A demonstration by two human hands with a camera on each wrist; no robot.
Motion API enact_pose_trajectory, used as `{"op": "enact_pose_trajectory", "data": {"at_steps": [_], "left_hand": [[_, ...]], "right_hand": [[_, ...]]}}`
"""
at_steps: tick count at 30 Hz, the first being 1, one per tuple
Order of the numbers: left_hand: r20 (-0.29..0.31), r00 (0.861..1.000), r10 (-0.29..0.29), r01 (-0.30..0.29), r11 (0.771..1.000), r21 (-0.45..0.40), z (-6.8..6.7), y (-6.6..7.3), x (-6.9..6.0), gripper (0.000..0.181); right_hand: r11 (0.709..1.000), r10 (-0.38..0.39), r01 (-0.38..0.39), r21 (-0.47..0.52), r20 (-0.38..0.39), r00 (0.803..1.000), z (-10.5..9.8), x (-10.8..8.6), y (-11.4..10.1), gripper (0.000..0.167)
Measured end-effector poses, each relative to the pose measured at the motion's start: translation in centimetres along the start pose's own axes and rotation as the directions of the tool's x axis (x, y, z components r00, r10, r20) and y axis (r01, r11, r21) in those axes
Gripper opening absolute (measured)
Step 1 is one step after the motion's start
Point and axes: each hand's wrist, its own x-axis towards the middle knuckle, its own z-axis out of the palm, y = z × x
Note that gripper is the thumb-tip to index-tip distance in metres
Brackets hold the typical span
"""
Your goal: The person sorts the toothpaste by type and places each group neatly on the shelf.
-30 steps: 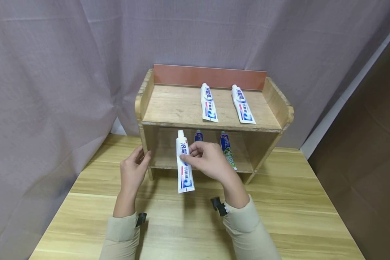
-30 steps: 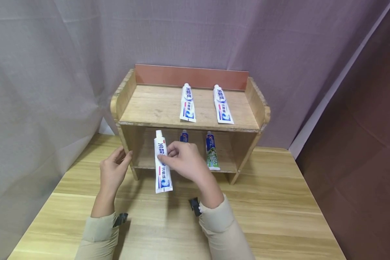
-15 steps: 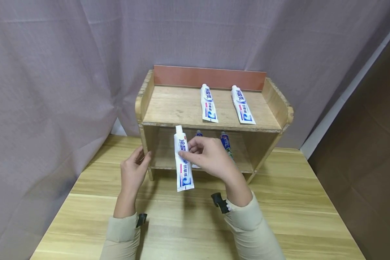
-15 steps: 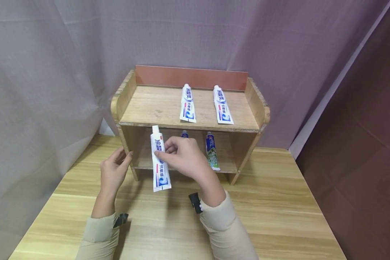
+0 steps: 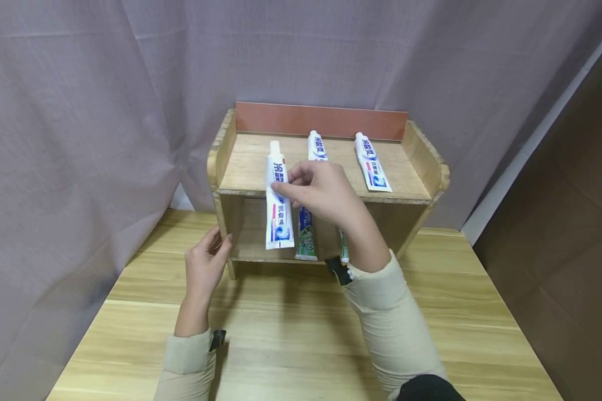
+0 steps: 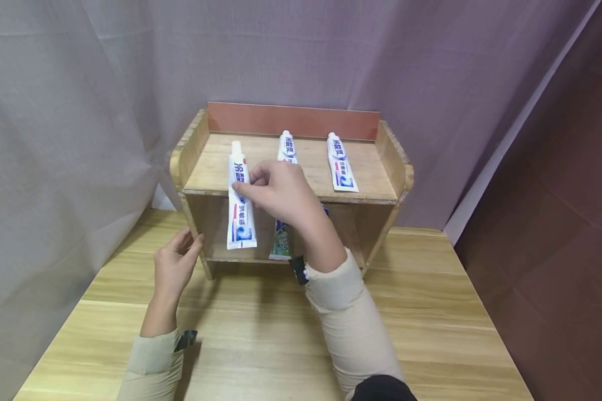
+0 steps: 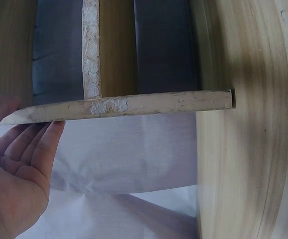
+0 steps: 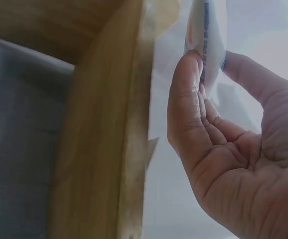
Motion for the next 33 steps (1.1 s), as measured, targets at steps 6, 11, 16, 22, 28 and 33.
{"op": "enact_pose_trajectory", "data": {"at_steps": [6,11,16,22,28,33], "left_hand": [[0.001,1.000,0.001,-0.001,1.000,-0.007,-0.1,-0.1,0.0,0.030],[0.004,1.000,-0.006,0.006,1.000,-0.018,-0.1,-0.1,-0.1,0.030],[0.002,1.000,-0.008,0.008,1.000,-0.020,-0.2,0.0,0.1,0.030],[0.016,1.000,0.008,-0.007,1.000,-0.027,0.1,0.0,0.0,0.028],[0.003,1.000,0.001,-0.001,1.000,-0.027,0.2,0.0,0.1,0.027],[0.000,1.000,-0.003,0.003,0.999,-0.042,0.1,0.0,0.1,0.027]], "right_hand": [[0.998,0.065,-0.065,0.027,-0.004,0.998,-0.5,4.1,-1.0,0.026],[0.994,0.107,-0.107,0.002,-0.017,0.994,-1.3,7.2,-1.6,0.028],[0.986,0.163,-0.162,-0.047,0.029,0.986,-1.5,9.5,-1.8,0.028],[0.962,0.224,-0.209,-0.176,0.073,0.972,-1.4,10.8,-1.5,0.031],[0.953,0.250,-0.229,-0.199,0.085,0.965,-1.3,11.7,-1.3,0.031],[0.942,0.265,-0.244,-0.231,0.063,0.962,-0.8,12.2,-1.0,0.031]]}}
